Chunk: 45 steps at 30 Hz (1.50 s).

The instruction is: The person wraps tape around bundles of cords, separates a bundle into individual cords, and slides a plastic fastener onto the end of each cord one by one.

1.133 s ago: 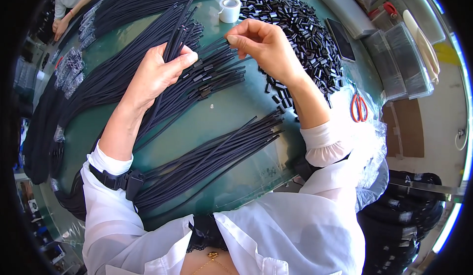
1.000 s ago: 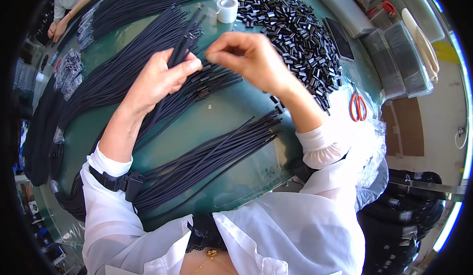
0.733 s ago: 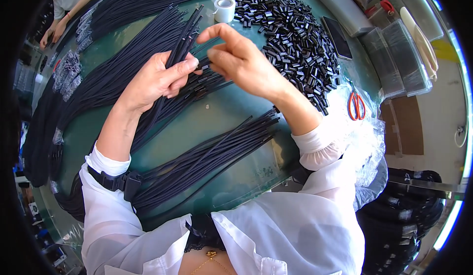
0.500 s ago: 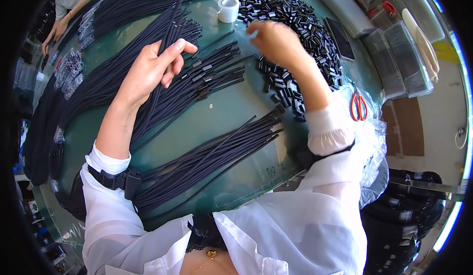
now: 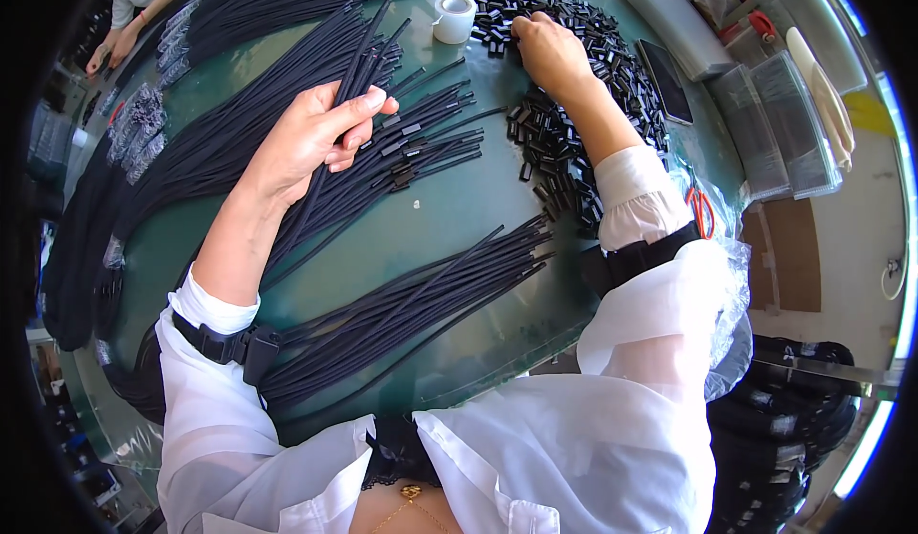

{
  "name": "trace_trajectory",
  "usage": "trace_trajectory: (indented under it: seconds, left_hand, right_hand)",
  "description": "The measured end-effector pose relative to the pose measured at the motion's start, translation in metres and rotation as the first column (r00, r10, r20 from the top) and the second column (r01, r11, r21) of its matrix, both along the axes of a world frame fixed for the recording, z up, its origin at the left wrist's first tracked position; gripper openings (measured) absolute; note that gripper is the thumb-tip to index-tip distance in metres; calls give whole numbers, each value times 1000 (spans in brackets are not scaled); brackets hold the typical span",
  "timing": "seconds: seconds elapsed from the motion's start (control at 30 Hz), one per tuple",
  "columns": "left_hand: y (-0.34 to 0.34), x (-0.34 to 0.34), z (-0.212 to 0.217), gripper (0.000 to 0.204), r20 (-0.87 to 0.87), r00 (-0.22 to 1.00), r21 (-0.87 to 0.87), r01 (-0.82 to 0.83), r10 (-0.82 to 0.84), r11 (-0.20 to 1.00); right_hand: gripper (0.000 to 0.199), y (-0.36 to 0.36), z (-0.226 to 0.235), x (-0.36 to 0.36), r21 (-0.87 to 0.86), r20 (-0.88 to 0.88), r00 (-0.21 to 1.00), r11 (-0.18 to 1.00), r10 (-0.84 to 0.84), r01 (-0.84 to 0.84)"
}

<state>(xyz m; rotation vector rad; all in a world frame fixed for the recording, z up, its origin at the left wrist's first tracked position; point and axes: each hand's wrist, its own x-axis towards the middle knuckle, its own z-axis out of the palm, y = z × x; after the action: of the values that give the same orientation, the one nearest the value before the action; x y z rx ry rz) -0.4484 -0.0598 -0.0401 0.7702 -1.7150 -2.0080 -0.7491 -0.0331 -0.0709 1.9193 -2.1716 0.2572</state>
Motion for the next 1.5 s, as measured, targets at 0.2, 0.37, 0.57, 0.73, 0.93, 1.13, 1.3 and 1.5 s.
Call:
trace_trajectory:
  seconds: [0.2,0.37,0.57,0.73,0.93,1.13,1.3,1.5]
  left_hand:
    - [2,-1,-1,26,-20,999,14,33,-32,999]
    - [0,1,-2,25,10,1000,10,-16,16,1000]
    - [6,-2,1,23,45,998,-54,-31,33,998]
    - [8,-4,-1,21,14,999,-230,-28,32,973]
    - [10,-5,-7,21,-24,999,-288,15,-23,957]
    - [10,-1,5,23,-58,980,109,197,-192,974]
    - [-1,6,2,24,39,980,-36,198,-196,980]
    - [-11,7,2,23,184,982,-289,91,-38,953]
  right_hand:
    - [20,6,1,-1,-83,78,997,996,22,-15]
    - [20,38,34,52,-50,943,326,997,68,-62]
    - [21,62,38,86,-127,975,157,971,160,-202]
    - [20,66,40,90,-165,941,248,954,228,-250]
    - [15,68,36,111,-265,798,417,876,434,-404]
    - [21,68,28,121,-103,957,-290,956,19,-275]
    - [23,67,29,111,-43,989,-148,967,5,-251]
    - [18,51,29,41,185,490,872,975,17,-123]
